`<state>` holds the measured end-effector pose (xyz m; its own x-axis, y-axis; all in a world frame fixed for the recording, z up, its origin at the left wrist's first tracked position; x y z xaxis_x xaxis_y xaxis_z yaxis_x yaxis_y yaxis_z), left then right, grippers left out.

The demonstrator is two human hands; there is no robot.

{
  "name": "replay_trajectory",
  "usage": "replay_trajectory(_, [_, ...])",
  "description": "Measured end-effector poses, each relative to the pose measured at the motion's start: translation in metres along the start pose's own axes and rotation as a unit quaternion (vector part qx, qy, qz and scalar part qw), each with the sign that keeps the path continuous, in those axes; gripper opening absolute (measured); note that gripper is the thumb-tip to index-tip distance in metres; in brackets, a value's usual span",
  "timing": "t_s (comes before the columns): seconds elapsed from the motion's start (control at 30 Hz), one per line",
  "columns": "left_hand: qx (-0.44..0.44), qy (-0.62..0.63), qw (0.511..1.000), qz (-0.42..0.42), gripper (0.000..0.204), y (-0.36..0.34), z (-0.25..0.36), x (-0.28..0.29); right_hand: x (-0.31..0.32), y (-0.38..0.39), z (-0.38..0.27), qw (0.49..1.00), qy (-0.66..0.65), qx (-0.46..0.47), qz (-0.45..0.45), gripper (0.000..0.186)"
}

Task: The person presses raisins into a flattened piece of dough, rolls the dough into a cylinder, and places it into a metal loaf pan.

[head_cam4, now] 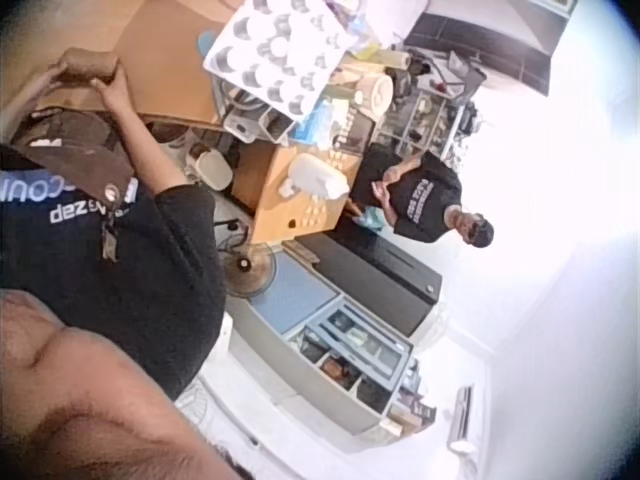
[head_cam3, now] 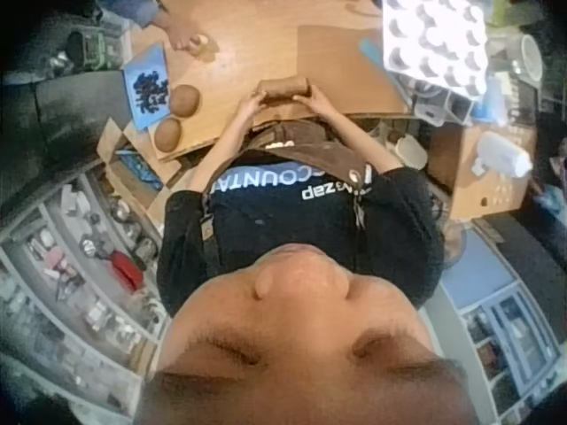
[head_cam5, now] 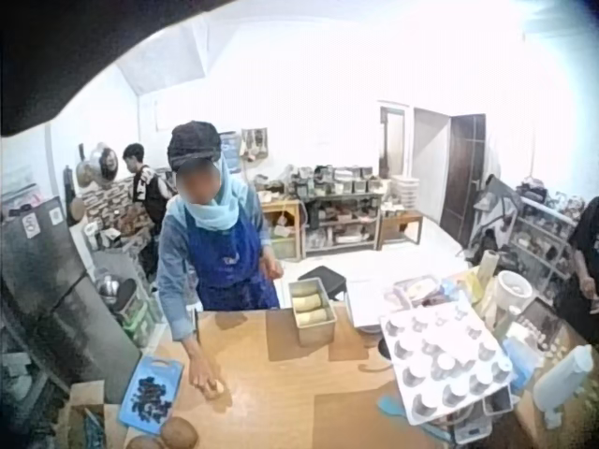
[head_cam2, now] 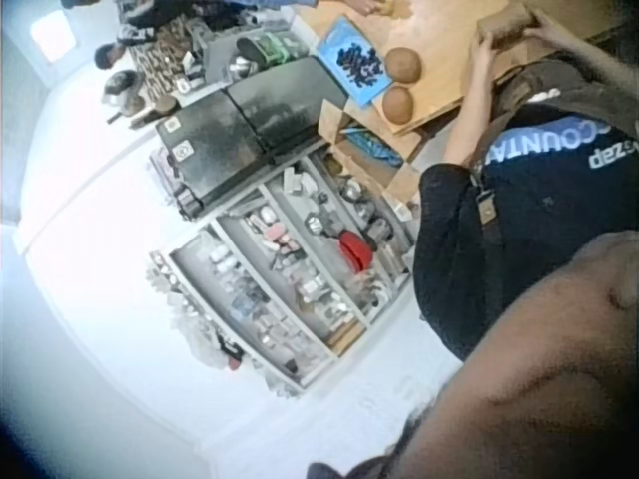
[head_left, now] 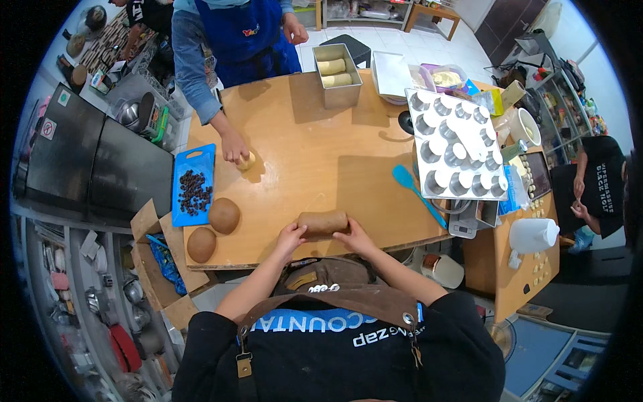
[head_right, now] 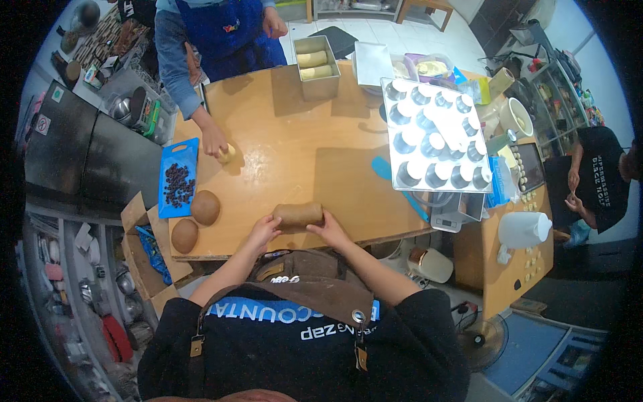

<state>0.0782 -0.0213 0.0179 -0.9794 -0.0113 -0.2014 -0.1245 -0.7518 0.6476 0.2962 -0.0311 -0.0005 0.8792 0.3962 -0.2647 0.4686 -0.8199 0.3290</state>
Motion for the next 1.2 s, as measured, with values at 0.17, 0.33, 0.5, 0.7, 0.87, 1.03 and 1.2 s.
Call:
replay_trajectory(0.17, [0.079,0.015,0.986,-0.149,0.059,-0.004,0.0,0.006,0.01,-0.002,0.0,0.985,0.162,-0.014,0.053,0.086])
replay_trajectory(0.33, [-0.193,-0.522,0.828,0.069,0.087,0.02,0.027,-0.003,0.011,0.014,-0.051,0.853,0.492,0.005,0.171,0.089])
replay_trajectory(0.5, [-0.359,-0.666,0.642,-0.126,0.095,-0.007,0.051,-0.013,-0.001,-0.007,-0.066,0.795,0.575,0.184,-0.062,0.087])
replay_trajectory(0.7, [-0.238,-0.641,0.713,-0.155,0.086,-0.025,0.05,-0.024,0.004,-0.033,-0.053,0.836,0.537,0.111,-0.018,0.086])
replay_trajectory(0.87, [-0.156,-0.734,0.649,-0.127,0.09,-0.006,0.073,-0.038,0.0,-0.025,-0.06,0.793,0.601,0.099,0.027,0.096])
replay_trajectory(1.03, [-0.262,-0.714,0.639,-0.113,0.09,-0.026,0.065,-0.031,0.0,-0.027,-0.061,0.743,0.633,0.197,0.092,0.105])
replay_trajectory(1.2, [-0.151,-0.708,0.662,-0.194,0.081,-0.038,0.046,-0.035,0.005,-0.045,-0.036,0.811,0.571,0.11,-0.069,0.096])
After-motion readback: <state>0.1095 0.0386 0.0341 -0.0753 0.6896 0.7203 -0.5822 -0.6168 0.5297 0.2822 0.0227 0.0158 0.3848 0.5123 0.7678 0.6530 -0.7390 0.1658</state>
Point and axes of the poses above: each hand's wrist, its own y-axis away from the middle knuckle, its own x-axis out of the back of the hand, z = x × y, the point moved 2 cm from there along -y, towards the middle knuckle, and after that the axes turned 10 degrees about -z, right-handed, at the moved point
